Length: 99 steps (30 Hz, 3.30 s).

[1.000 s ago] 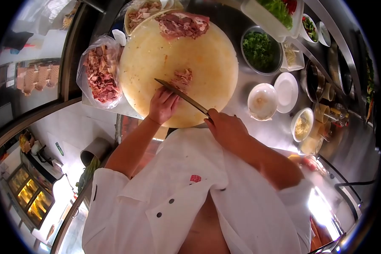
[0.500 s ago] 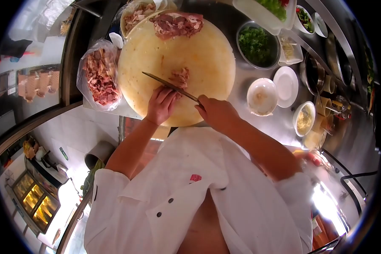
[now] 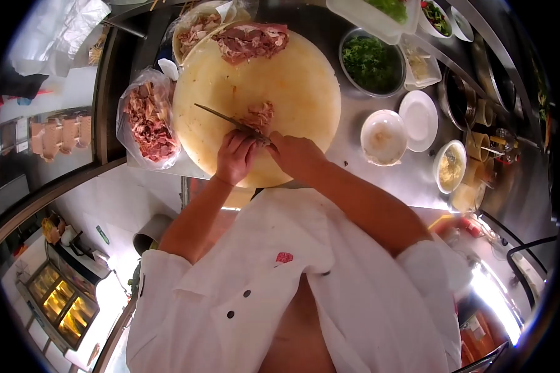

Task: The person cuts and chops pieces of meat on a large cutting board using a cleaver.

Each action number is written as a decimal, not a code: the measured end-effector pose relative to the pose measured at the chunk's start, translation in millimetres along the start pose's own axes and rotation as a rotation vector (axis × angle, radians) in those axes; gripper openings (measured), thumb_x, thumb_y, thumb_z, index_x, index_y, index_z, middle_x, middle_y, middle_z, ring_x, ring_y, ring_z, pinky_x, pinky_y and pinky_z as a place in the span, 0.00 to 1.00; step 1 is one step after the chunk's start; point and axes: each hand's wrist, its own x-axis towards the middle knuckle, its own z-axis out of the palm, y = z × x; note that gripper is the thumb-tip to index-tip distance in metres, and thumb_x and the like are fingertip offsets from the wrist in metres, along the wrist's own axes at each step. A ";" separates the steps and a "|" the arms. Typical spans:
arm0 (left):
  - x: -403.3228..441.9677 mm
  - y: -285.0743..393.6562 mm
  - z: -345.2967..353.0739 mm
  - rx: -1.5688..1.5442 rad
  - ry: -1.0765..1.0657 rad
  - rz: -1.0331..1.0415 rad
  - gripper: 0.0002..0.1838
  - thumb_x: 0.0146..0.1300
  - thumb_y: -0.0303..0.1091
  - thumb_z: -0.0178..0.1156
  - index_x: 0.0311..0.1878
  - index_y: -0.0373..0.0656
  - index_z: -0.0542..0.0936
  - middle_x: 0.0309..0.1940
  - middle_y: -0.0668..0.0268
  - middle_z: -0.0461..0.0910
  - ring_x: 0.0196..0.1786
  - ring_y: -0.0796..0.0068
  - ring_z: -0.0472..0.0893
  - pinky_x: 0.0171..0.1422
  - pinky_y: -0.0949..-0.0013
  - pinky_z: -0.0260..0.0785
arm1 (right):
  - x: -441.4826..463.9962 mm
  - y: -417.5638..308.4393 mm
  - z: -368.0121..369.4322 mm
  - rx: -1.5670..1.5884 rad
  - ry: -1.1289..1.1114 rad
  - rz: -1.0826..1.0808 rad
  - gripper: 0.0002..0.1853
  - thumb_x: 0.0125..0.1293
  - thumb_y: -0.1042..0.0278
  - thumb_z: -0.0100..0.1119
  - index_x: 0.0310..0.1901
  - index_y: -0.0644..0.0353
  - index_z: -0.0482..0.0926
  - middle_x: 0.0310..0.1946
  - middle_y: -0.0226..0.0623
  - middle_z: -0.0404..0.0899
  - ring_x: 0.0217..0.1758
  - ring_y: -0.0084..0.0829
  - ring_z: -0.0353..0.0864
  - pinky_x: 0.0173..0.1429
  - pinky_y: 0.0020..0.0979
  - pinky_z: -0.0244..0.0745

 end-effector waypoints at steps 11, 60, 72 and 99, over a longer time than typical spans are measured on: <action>-13.2 -3.0 3.3 0.004 0.049 -0.038 0.11 0.63 0.23 0.71 0.48 0.38 0.85 0.51 0.57 0.82 0.56 0.45 0.82 0.59 0.50 0.81 | -85.4 -17.9 -50.2 0.006 -0.148 0.130 0.16 0.84 0.52 0.51 0.52 0.58 0.71 0.37 0.49 0.86 0.36 0.55 0.87 0.40 0.55 0.80; -18.8 -9.1 -1.7 -0.020 -0.013 -0.037 0.12 0.67 0.26 0.68 0.52 0.38 0.85 0.53 0.55 0.82 0.56 0.42 0.80 0.61 0.48 0.78 | -85.7 -16.0 -44.9 0.077 -0.188 0.151 0.18 0.84 0.50 0.52 0.55 0.59 0.73 0.39 0.48 0.86 0.38 0.54 0.89 0.41 0.53 0.84; -13.0 -5.0 -4.2 -0.051 0.012 -0.070 0.16 0.63 0.25 0.71 0.54 0.42 0.83 0.55 0.57 0.80 0.58 0.44 0.80 0.61 0.49 0.78 | -82.1 -16.8 -43.8 0.074 -0.126 0.154 0.16 0.83 0.52 0.55 0.52 0.58 0.74 0.37 0.47 0.87 0.36 0.55 0.87 0.40 0.53 0.81; 5.2 53.6 -103.8 -1.802 0.266 -0.750 0.20 0.74 0.19 0.60 0.65 0.48 0.77 0.66 0.60 0.79 0.66 0.60 0.81 0.62 0.57 0.78 | -146.3 -0.2 -40.8 0.389 0.172 0.310 0.13 0.80 0.60 0.61 0.53 0.61 0.76 0.32 0.53 0.86 0.36 0.61 0.86 0.40 0.50 0.80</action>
